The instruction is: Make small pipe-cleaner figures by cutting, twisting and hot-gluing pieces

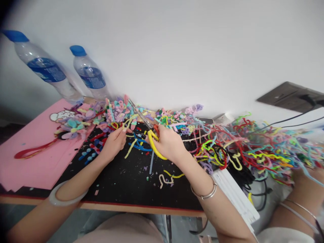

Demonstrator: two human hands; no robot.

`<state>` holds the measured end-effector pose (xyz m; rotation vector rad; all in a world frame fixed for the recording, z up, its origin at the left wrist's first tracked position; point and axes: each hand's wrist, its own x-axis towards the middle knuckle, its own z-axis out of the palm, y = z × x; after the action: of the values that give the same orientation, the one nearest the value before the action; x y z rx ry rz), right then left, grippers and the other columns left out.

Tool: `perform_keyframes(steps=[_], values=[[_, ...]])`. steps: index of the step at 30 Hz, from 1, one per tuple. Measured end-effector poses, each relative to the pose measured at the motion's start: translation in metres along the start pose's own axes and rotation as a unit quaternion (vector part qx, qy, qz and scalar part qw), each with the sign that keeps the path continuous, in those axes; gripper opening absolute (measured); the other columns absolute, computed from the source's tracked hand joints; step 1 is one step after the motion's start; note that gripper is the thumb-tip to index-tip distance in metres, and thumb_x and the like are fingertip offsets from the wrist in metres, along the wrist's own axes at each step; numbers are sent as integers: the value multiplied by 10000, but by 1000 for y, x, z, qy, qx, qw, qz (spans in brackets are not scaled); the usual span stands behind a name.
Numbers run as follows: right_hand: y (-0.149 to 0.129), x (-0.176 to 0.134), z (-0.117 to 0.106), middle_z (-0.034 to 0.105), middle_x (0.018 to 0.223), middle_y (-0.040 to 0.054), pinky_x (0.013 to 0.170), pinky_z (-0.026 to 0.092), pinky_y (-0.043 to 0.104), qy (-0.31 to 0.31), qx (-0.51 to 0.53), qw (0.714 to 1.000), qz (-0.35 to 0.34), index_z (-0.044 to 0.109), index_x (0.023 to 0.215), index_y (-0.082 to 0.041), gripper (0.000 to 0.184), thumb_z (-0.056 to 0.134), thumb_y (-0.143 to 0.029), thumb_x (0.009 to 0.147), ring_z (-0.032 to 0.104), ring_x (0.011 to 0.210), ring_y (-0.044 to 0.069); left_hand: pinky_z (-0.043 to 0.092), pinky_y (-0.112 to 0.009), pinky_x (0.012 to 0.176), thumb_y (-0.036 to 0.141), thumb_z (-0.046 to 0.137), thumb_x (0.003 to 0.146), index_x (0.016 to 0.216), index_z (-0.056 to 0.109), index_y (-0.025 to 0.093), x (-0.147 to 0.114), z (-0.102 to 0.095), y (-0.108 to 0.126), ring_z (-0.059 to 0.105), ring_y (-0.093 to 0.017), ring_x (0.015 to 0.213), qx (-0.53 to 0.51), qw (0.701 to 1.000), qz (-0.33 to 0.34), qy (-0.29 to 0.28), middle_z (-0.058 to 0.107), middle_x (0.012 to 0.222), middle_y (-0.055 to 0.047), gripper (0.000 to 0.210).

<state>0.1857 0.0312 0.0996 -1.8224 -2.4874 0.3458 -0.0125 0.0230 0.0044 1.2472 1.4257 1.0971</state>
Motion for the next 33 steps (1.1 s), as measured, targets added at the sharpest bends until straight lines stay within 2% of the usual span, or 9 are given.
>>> perform_keyframes(steps=[3, 5, 10, 13, 15, 19, 22, 27, 33], values=[[2, -12, 2, 632, 845, 73, 556, 322, 241, -19, 18, 1000, 5, 489, 914, -174, 330, 496, -492, 823, 592, 708, 194, 143, -181, 370, 424, 359, 892, 948, 489, 190, -1, 1, 3, 171, -69, 371, -108, 993, -43, -26, 200, 503, 96, 273], [4, -20, 5, 624, 831, 62, 557, 312, 239, -36, 21, 999, 12, 480, 891, -183, 300, 506, -474, 822, 583, 695, 187, 165, -181, 378, 403, 381, 885, 934, 471, 198, -1, 0, 5, 183, -71, 388, -140, 989, -39, -33, 224, 513, 92, 230], [15, -37, 11, 581, 725, 15, 543, 288, 235, -54, 63, 996, 31, 484, 806, -195, 232, 538, -420, 799, 523, 609, 150, 363, -220, 564, 374, 441, 855, 804, 512, 155, -1, -3, 9, 416, -107, 583, -113, 990, 6, -82, 469, 653, 12, 235], [22, -47, 22, 503, 612, -28, 519, 274, 234, -26, 153, 986, 58, 483, 732, -199, 215, 551, -400, 770, 449, 551, 133, 360, -223, 556, 371, 456, 855, 867, 544, 140, -4, -2, 10, 388, -91, 566, -143, 978, -16, -153, 464, 716, 5, 247], [22, -52, 36, 440, 567, -53, 502, 280, 232, 2, 259, 961, 95, 479, 705, -200, 209, 550, -389, 755, 403, 519, 119, 310, -209, 489, 369, 435, 874, 964, 534, 148, -8, -1, 12, 292, -72, 491, -167, 960, -42, -219, 399, 656, 36, 259], [11, -54, 66, 442, 607, -72, 485, 328, 224, 54, 516, 843, 140, 448, 771, -201, 218, 608, -332, 703, 371, 475, 84, 216, -200, 446, 368, 395, 896, 1032, 510, 140, -17, 4, 15, 224, -77, 483, -139, 935, -67, -321, 301, 609, 57, 289], [-4, -47, 79, 494, 671, -50, 539, 388, 234, 104, 594, 785, 140, 429, 762, -199, 262, 651, -276, 646, 449, 552, 100, 228, -206, 456, 387, 349, 913, 968, 510, 143, -22, 8, 14, 256, -86, 505, -77, 925, -38, -369, 323, 627, 48, 298], [-20, -36, 85, 451, 656, -66, 555, 406, 232, 149, 632, 750, 127, 407, 777, -211, 222, 601, -212, 668, 462, 571, 101, 339, -227, 585, 382, 313, 925, 736, 466, 165, -29, 14, 14, 392, -112, 601, 85, 920, 62, -379, 410, 641, 32, 326], [-22, -33, 81, 321, 532, -100, 433, 351, 228, 125, 646, 742, 130, 310, 735, -239, 178, 486, -216, 713, 340, 409, 82, 375, -265, 697, 324, 258, 950, 790, 522, 169, -32, 20, 19, 505, -146, 701, 163, 905, 150, -364, 540, 738, -4, 346]])
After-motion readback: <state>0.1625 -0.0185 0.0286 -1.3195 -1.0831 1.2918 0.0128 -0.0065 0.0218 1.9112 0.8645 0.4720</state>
